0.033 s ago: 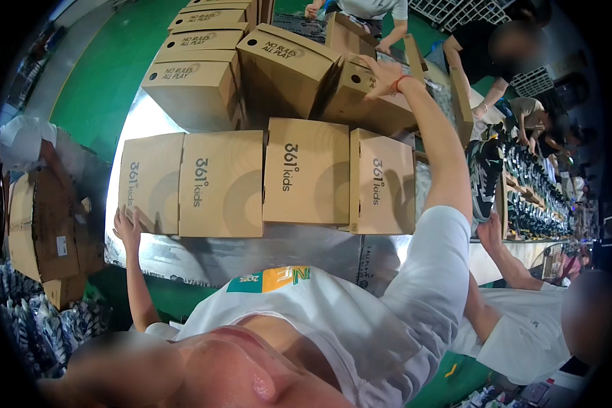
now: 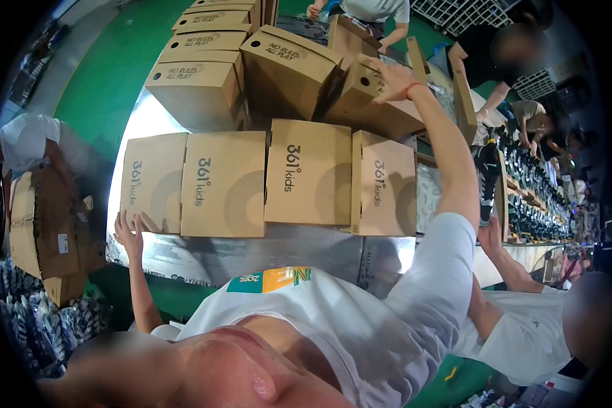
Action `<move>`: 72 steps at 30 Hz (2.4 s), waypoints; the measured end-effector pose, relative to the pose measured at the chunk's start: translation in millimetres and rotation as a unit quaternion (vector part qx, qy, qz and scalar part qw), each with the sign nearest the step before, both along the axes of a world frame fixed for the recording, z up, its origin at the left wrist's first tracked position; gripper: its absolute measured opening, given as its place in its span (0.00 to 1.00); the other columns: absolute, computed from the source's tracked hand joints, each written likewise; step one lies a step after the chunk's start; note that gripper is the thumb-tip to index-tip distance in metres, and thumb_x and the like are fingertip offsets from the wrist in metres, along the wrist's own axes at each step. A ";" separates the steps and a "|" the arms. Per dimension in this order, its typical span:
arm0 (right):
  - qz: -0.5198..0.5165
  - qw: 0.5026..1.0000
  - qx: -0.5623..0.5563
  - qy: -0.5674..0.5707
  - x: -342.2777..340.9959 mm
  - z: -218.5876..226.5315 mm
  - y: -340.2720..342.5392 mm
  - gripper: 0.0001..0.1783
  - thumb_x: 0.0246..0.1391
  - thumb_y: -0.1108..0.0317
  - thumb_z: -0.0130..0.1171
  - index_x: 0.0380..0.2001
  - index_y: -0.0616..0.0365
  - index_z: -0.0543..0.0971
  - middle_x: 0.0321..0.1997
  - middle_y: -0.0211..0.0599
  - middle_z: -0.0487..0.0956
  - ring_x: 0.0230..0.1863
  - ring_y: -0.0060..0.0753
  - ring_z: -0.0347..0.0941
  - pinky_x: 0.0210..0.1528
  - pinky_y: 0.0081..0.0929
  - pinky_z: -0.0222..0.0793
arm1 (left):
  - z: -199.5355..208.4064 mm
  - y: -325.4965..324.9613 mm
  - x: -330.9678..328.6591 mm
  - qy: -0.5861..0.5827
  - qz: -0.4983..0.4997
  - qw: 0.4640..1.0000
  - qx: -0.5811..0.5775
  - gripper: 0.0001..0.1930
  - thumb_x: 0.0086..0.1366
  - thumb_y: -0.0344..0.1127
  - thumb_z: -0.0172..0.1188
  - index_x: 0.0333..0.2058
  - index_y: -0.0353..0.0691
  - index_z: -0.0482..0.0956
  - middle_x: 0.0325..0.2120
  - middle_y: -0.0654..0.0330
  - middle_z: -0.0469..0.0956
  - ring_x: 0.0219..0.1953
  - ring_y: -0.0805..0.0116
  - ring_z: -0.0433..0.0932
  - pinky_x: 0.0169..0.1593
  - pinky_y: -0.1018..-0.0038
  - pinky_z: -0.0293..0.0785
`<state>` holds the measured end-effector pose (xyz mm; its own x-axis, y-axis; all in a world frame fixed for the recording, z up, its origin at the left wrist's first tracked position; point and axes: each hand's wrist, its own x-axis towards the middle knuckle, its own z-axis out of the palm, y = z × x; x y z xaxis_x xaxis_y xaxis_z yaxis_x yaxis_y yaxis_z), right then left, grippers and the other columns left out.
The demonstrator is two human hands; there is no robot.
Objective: The person repeatedly opens cardboard shoe boxes, places a pair of shoes inside, folds the tissue paper over them, and closes the box. The person then stacks the closed boxes on a table.
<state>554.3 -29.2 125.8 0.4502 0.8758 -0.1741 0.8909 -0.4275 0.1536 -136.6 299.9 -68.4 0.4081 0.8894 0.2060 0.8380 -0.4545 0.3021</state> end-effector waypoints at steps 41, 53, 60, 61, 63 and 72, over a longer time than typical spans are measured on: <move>-0.391 0.584 0.281 0.653 -350.5 -112.5 -109.0 0.28 0.50 0.41 0.52 0.32 0.60 0.72 0.12 0.15 0.56 0.10 0.10 0.45 0.14 0.14 0.39 | 79.2 -152.5 202.0 -0.493 -0.114 0.735 -0.451 0.25 0.56 0.44 0.60 0.45 0.29 0.71 0.41 0.57 0.74 0.45 0.71 0.70 0.51 0.75 0.63; -0.252 0.542 0.731 0.329 -195.1 -5.7 -157.9 0.34 0.60 0.42 0.27 0.26 0.62 0.69 0.30 0.34 0.73 0.33 0.29 0.68 0.45 0.24 0.66 | 203.8 -323.6 259.8 -0.388 -0.660 0.643 -0.018 0.23 0.41 0.31 0.63 0.38 0.33 0.67 0.46 0.46 0.68 0.51 0.49 0.66 0.52 0.61 0.65; -0.031 0.894 0.410 0.178 -195.4 74.4 -146.0 0.12 0.53 0.67 0.48 0.22 0.62 0.76 0.30 0.36 0.76 0.36 0.31 0.69 0.46 0.25 0.58 | 177.9 -386.0 287.3 -0.296 -0.727 0.613 0.090 0.10 0.45 0.32 0.52 0.27 0.34 0.65 0.51 0.49 0.65 0.54 0.50 0.64 0.58 0.59 0.59; -0.038 0.925 0.346 0.154 -192.9 68.4 -142.0 0.12 0.52 0.67 0.49 0.21 0.61 0.77 0.29 0.35 0.76 0.36 0.32 0.69 0.49 0.26 0.57 | 178.6 -387.6 288.5 -0.295 -0.726 0.615 0.087 0.10 0.45 0.32 0.52 0.27 0.34 0.66 0.51 0.49 0.64 0.54 0.50 0.63 0.58 0.59 0.58; -0.050 0.956 0.262 0.121 -187.9 68.1 -141.2 0.12 0.51 0.67 0.50 0.21 0.59 0.78 0.28 0.32 0.77 0.37 0.33 0.69 0.52 0.29 0.53 | 180.1 -389.5 290.5 -0.293 -0.727 0.615 0.087 0.10 0.46 0.32 0.52 0.27 0.34 0.66 0.52 0.49 0.64 0.55 0.50 0.62 0.58 0.58 0.58; -0.056 0.986 0.139 -0.078 -181.3 63.0 -144.9 0.13 0.51 0.61 0.47 0.20 0.51 0.78 0.26 0.26 0.77 0.40 0.32 0.69 0.51 0.39 0.50 | 176.5 -391.4 291.4 -0.299 -0.718 0.624 0.074 0.08 0.51 0.32 0.53 0.28 0.34 0.68 0.54 0.51 0.62 0.57 0.49 0.59 0.59 0.54 0.54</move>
